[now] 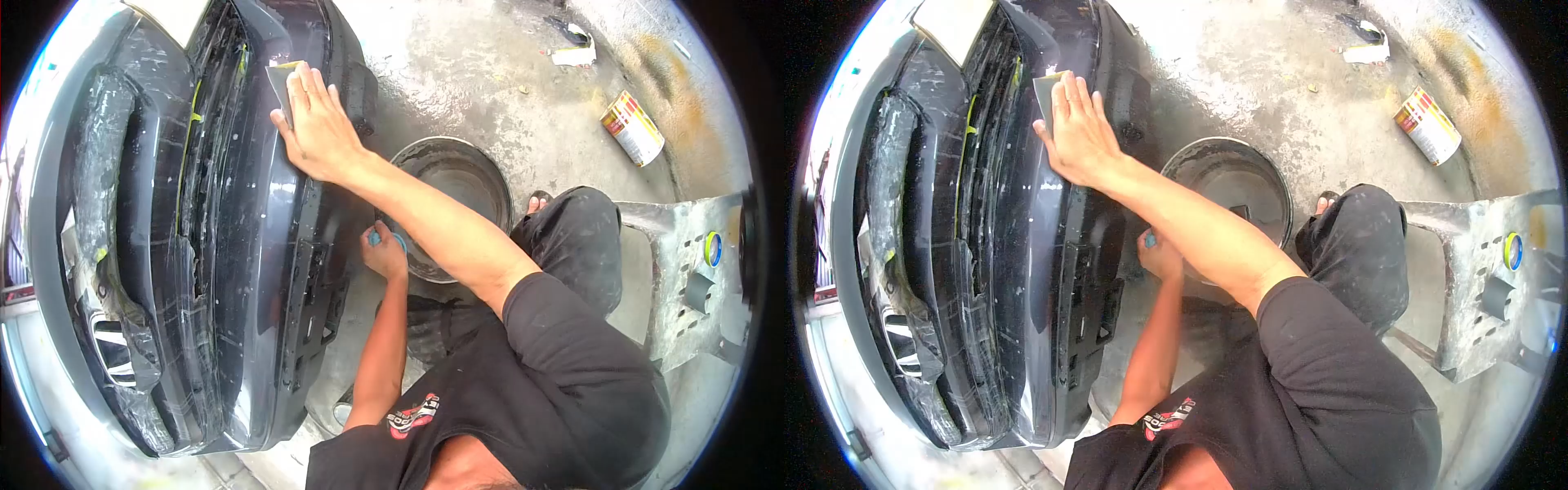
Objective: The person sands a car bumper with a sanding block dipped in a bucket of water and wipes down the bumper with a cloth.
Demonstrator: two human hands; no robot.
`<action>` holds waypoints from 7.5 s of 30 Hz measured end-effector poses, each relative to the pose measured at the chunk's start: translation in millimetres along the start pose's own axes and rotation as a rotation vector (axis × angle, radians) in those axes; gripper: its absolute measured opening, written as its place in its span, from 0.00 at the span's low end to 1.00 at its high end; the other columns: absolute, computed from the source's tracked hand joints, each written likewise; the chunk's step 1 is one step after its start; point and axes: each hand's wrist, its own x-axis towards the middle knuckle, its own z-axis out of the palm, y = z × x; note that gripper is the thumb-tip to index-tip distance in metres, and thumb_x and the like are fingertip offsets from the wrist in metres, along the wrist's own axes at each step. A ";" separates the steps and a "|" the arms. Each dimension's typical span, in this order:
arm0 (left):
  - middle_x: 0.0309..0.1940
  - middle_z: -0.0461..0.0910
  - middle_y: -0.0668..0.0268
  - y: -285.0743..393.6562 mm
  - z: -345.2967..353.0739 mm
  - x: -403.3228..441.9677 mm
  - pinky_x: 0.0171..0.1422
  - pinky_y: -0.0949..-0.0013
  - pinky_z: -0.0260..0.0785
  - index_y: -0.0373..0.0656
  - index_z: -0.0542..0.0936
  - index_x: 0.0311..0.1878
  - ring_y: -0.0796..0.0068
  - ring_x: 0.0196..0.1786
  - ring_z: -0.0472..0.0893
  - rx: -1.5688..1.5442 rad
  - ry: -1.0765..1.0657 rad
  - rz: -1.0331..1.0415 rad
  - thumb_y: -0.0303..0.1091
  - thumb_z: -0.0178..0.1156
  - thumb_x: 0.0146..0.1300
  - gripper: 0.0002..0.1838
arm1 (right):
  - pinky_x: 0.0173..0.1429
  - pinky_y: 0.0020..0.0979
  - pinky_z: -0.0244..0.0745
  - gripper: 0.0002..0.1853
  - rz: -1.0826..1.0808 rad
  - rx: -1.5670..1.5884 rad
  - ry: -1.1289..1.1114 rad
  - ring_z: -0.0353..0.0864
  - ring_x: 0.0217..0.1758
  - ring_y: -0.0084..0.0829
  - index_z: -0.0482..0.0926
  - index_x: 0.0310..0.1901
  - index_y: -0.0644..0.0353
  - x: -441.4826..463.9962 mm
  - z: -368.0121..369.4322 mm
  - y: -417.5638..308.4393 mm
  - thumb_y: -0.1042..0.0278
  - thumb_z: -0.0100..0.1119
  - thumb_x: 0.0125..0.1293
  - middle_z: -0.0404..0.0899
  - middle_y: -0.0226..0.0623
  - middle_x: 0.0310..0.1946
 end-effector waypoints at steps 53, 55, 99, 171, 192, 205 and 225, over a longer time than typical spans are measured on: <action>0.43 0.88 0.46 0.1 -4.8 0.0 0.57 0.51 0.74 0.35 0.86 0.45 0.44 0.47 0.85 -0.009 0.008 0.008 0.49 0.67 0.69 0.21 | 0.81 0.45 0.67 0.32 -0.322 -0.171 -0.146 0.73 0.75 0.55 0.77 0.67 0.69 109.2 -27.3 86.8 0.90 0.51 0.58 0.75 0.58 0.70; 0.43 0.88 0.46 10.1 -6.8 -2.1 0.57 0.51 0.74 0.35 0.86 0.45 0.44 0.47 0.85 -0.006 0.007 0.006 0.49 0.67 0.69 0.22 | 0.83 0.46 0.66 0.33 -0.457 -0.188 -0.028 0.71 0.78 0.55 0.76 0.69 0.68 64.8 -21.4 85.2 0.89 0.51 0.59 0.73 0.59 0.72; 0.45 0.88 0.48 -16.9 1.8 0.4 0.57 0.52 0.76 0.34 0.86 0.47 0.47 0.49 0.87 -0.036 0.044 0.097 0.49 0.68 0.69 0.22 | 0.74 0.59 0.70 0.25 -0.537 -0.274 0.013 0.75 0.73 0.56 0.75 0.65 0.70 -16.7 -20.4 30.3 0.73 0.55 0.65 0.76 0.58 0.68; 0.43 0.89 0.49 -4.6 -2.1 -0.3 0.54 0.50 0.76 0.40 0.86 0.46 0.45 0.47 0.87 -0.006 0.025 0.017 0.51 0.67 0.69 0.21 | 0.81 0.60 0.62 0.29 -0.377 -0.358 -0.008 0.68 0.79 0.59 0.69 0.69 0.77 -13.5 -20.4 28.8 0.74 0.53 0.67 0.71 0.64 0.72; 0.40 0.89 0.49 -12.2 3.5 3.0 0.55 0.53 0.75 0.35 0.86 0.43 0.47 0.47 0.87 -0.038 0.093 0.051 0.50 0.71 0.66 0.22 | 0.78 0.60 0.66 0.28 -0.511 -0.384 -0.152 0.73 0.75 0.55 0.73 0.67 0.73 -34.5 -38.6 7.7 0.74 0.55 0.65 0.76 0.59 0.68; 0.41 0.88 0.48 3.4 -8.1 -3.9 0.55 0.49 0.75 0.37 0.87 0.43 0.45 0.48 0.87 -0.007 0.037 -0.006 0.49 0.68 0.67 0.21 | 0.75 0.64 0.67 0.28 -0.425 -0.172 0.043 0.73 0.72 0.57 0.73 0.64 0.76 2.5 -18.9 15.7 0.72 0.56 0.62 0.75 0.60 0.67; 0.44 0.88 0.51 -16.8 2.5 3.7 0.55 0.49 0.76 0.37 0.86 0.44 0.46 0.51 0.86 -0.051 0.056 0.117 0.44 0.69 0.67 0.16 | 0.78 0.63 0.65 0.27 -0.645 -0.144 -0.131 0.72 0.78 0.54 0.74 0.69 0.69 -80.4 -33.5 10.8 0.71 0.55 0.69 0.74 0.56 0.73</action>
